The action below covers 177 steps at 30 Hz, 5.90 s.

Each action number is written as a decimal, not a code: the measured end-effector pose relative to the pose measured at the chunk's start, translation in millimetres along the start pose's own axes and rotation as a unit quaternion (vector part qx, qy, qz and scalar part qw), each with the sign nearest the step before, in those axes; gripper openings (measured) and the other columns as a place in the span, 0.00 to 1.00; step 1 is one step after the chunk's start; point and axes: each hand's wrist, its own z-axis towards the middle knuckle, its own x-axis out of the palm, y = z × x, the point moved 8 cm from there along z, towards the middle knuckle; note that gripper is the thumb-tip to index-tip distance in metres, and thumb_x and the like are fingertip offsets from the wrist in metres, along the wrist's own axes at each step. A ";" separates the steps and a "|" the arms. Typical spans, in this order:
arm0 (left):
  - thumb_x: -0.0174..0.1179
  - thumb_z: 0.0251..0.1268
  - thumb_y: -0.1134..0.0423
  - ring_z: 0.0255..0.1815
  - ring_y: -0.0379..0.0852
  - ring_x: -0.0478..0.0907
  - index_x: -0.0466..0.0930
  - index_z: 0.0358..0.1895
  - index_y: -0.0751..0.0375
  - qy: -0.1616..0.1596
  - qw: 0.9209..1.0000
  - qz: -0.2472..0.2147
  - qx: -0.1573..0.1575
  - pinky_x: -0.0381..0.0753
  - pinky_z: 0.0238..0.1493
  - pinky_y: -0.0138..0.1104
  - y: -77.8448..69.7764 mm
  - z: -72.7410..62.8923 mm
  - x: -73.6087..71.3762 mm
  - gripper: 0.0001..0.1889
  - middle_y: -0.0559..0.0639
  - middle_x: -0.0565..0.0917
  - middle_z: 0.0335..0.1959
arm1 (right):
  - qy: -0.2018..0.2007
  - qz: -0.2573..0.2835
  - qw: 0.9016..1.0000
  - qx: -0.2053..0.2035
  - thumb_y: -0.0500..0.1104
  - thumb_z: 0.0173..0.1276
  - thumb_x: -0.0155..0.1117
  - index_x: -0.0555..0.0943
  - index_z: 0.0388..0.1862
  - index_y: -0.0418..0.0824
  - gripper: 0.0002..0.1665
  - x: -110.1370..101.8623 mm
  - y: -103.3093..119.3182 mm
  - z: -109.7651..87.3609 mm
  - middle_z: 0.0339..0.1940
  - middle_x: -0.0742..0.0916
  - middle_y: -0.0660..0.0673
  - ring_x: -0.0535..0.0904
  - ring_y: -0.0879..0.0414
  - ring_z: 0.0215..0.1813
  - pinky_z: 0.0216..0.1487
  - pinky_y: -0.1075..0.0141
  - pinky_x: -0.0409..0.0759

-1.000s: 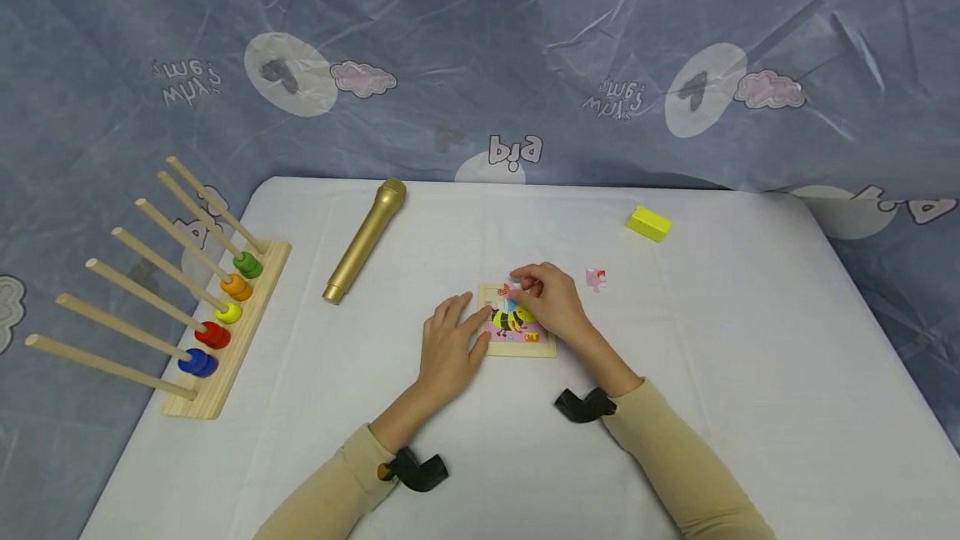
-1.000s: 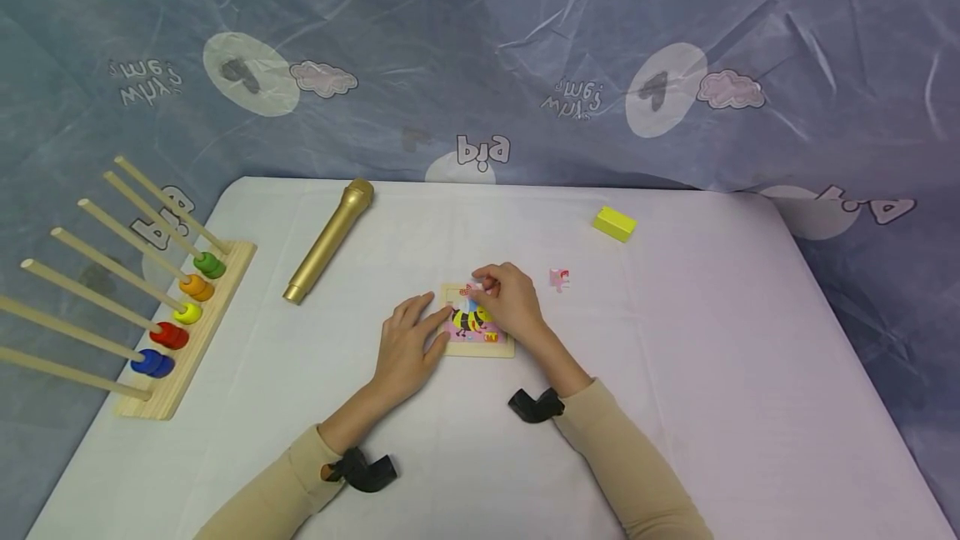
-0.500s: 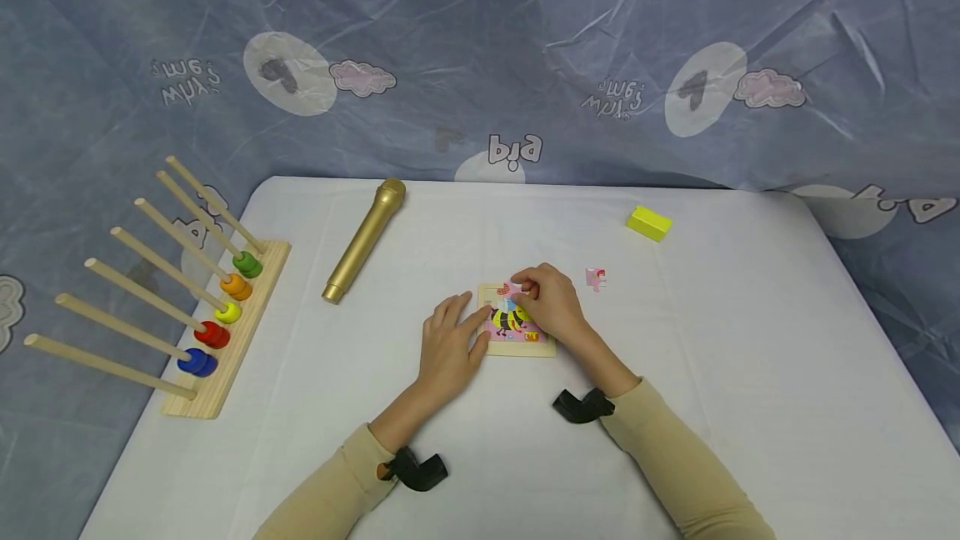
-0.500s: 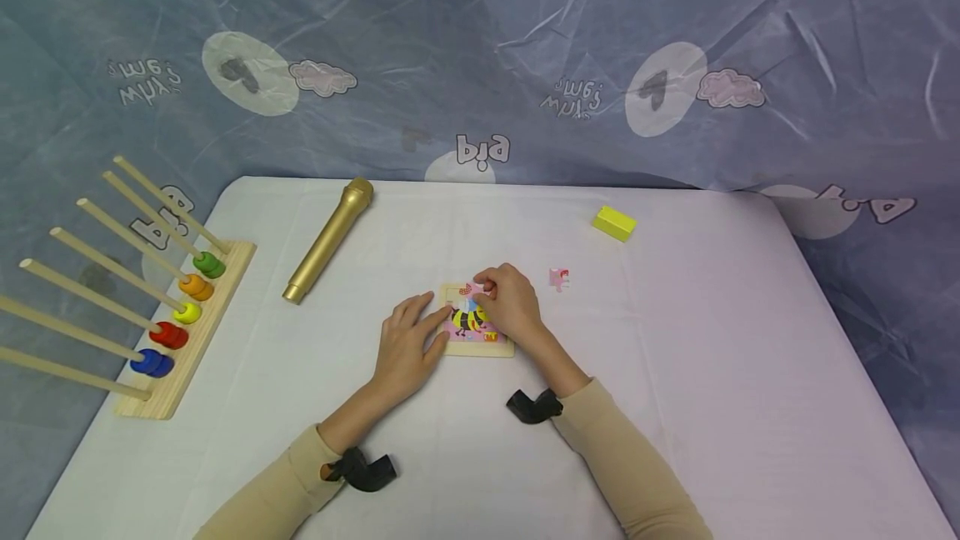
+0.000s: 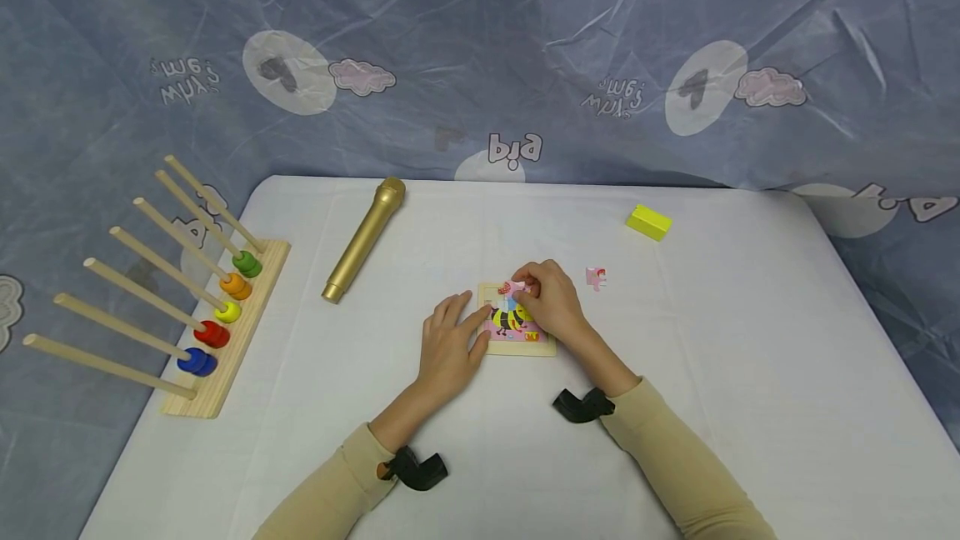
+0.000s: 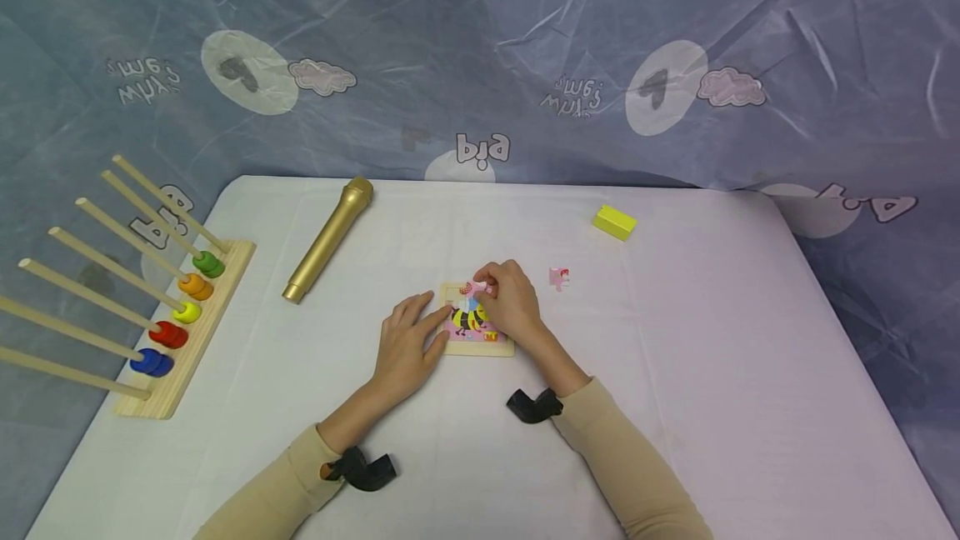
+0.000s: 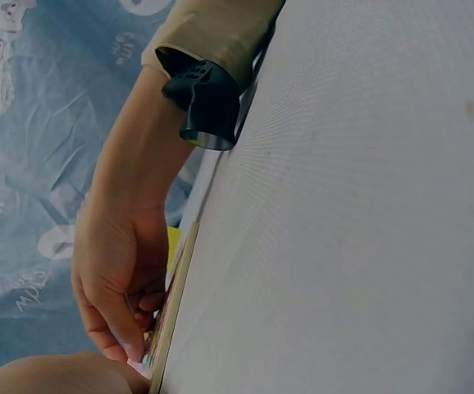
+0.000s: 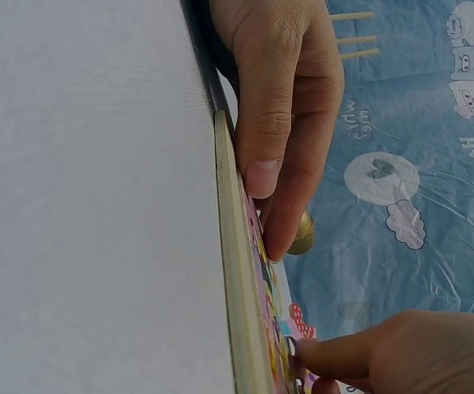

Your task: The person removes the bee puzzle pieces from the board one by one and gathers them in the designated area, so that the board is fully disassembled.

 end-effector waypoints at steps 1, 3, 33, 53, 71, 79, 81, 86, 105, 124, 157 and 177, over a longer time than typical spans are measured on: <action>0.61 0.66 0.59 0.69 0.56 0.63 0.81 0.60 0.53 -0.001 1.000 0.000 0.001 0.66 0.60 0.50 -0.1 0.0 0.0 0.19 0.58 0.72 0.68 | -0.002 0.003 1.000 -0.002 0.35 0.61 0.69 0.84 0.41 0.37 0.09 -0.3 0.4 -0.1 0.30 0.76 0.43 0.70 0.54 0.31 0.33 0.66 0.65; 0.61 0.66 0.59 0.69 0.56 0.63 0.81 0.60 0.53 -0.001 1.000 0.000 0.000 0.66 0.60 0.50 0.0 0.0 0.0 0.19 0.58 0.72 0.68 | -0.006 0.008 1.000 -0.006 0.34 0.62 0.67 0.84 0.41 0.37 0.08 -1.0 0.7 -0.3 0.30 0.77 0.43 0.70 0.54 0.31 0.32 0.66 0.65; 0.61 0.66 0.58 0.70 0.56 0.64 0.81 0.60 0.52 0.000 1.000 0.011 0.001 0.66 0.60 0.50 -0.6 0.4 -0.7 0.19 0.59 0.73 0.68 | -0.076 0.098 0.987 0.101 0.36 0.69 0.62 0.82 0.44 0.34 0.09 -97.5 -71.1 -6.9 0.36 0.82 0.41 0.72 0.58 0.34 0.29 0.76 0.72; 0.61 0.66 0.58 0.70 0.55 0.64 0.81 0.60 0.52 -0.001 1.000 0.010 -0.002 0.66 0.60 0.50 -1.0 -0.6 -1.2 0.19 0.58 0.72 0.68 | -0.067 0.025 0.986 0.152 0.40 0.69 0.63 0.83 0.45 0.34 0.11 -123.4 -123.0 -14.1 0.30 0.81 0.45 0.72 0.64 0.28 0.27 0.74 0.71; 0.61 0.66 0.58 0.70 0.55 0.64 0.81 0.60 0.53 -0.002 1.000 0.005 -0.002 0.66 0.60 0.50 -0.3 -0.2 -1.1 0.19 0.58 0.72 0.68 | -0.102 -0.067 0.986 0.112 0.39 0.66 0.66 0.85 0.38 0.34 0.08 -117.6 -115.7 -10.3 0.31 0.84 0.38 0.74 0.53 0.33 0.34 0.65 0.68; 0.61 0.66 0.58 0.69 0.55 0.64 0.82 0.59 0.53 -0.003 1.000 0.006 0.001 0.66 0.59 0.49 -0.9 -0.4 -1.6 0.19 0.58 0.73 0.68 | -0.139 -0.053 0.983 0.106 0.39 0.67 0.64 0.84 0.43 0.33 0.10 -118.6 -110.4 -12.3 0.36 0.81 0.37 0.73 0.50 0.37 0.36 0.68 0.68; 0.61 0.66 0.58 0.69 0.55 0.64 0.82 0.59 0.53 -0.004 1.000 0.008 0.002 0.66 0.59 0.49 -1.0 -0.5 -1.6 0.19 0.58 0.73 0.67 | -0.141 -0.024 0.984 0.101 0.40 0.68 0.63 0.84 0.45 0.34 0.12 -115.8 -105.3 -12.1 0.36 0.82 0.38 0.73 0.53 0.37 0.35 0.71 0.69; 0.61 0.66 0.59 0.69 0.56 0.64 0.81 0.59 0.53 -0.004 1.000 0.006 0.003 0.66 0.60 0.49 -0.8 -0.7 -1.4 0.19 0.58 0.73 0.68 | -0.122 0.030 0.990 0.071 0.40 0.67 0.64 0.83 0.48 0.34 0.13 -100.3 -84.7 -10.2 0.37 0.82 0.40 0.73 0.55 0.37 0.34 0.76 0.69; 0.63 0.62 0.60 0.66 0.58 0.66 0.83 0.56 0.56 -0.031 0.999 0.010 0.023 0.67 0.57 0.51 -4.7 -0.6 -2.5 0.18 0.61 0.75 0.65 | -0.028 0.056 0.998 -0.004 0.38 0.62 0.70 0.83 0.50 0.38 0.17 -32.7 -22.6 -5.9 0.42 0.82 0.39 0.75 0.51 0.37 0.37 0.69 0.70; 0.61 0.66 0.59 0.70 0.56 0.64 0.82 0.59 0.54 0.002 1.000 -0.001 -0.004 0.65 0.60 0.50 -2.1 0.2 -0.8 0.19 0.59 0.72 0.68 | -0.010 0.045 0.999 -0.002 0.37 0.60 0.71 0.84 0.49 0.36 0.17 -21.2 -19.9 -7.6 0.39 0.81 0.38 0.72 0.53 0.34 0.33 0.70 0.69; 0.61 0.65 0.59 0.69 0.57 0.64 0.82 0.59 0.54 -0.006 1.000 0.011 0.006 0.66 0.59 0.50 -3.6 0.1 -2.4 0.19 0.60 0.73 0.67 | 0.005 0.012 1.000 0.013 0.37 0.59 0.71 0.83 0.45 0.37 0.14 -15.8 -22.6 -7.3 0.32 0.76 0.42 0.69 0.53 0.33 0.33 0.66 0.65; 0.62 0.65 0.60 0.68 0.57 0.65 0.82 0.59 0.54 -0.009 1.000 0.006 0.008 0.66 0.59 0.51 -4.2 -0.7 -4.6 0.19 0.60 0.74 0.67 | 0.009 0.110 0.993 0.028 0.34 0.66 0.64 0.82 0.45 0.37 0.09 -31.9 -21.0 -5.7 0.35 0.82 0.41 0.74 0.52 0.36 0.36 0.72 0.72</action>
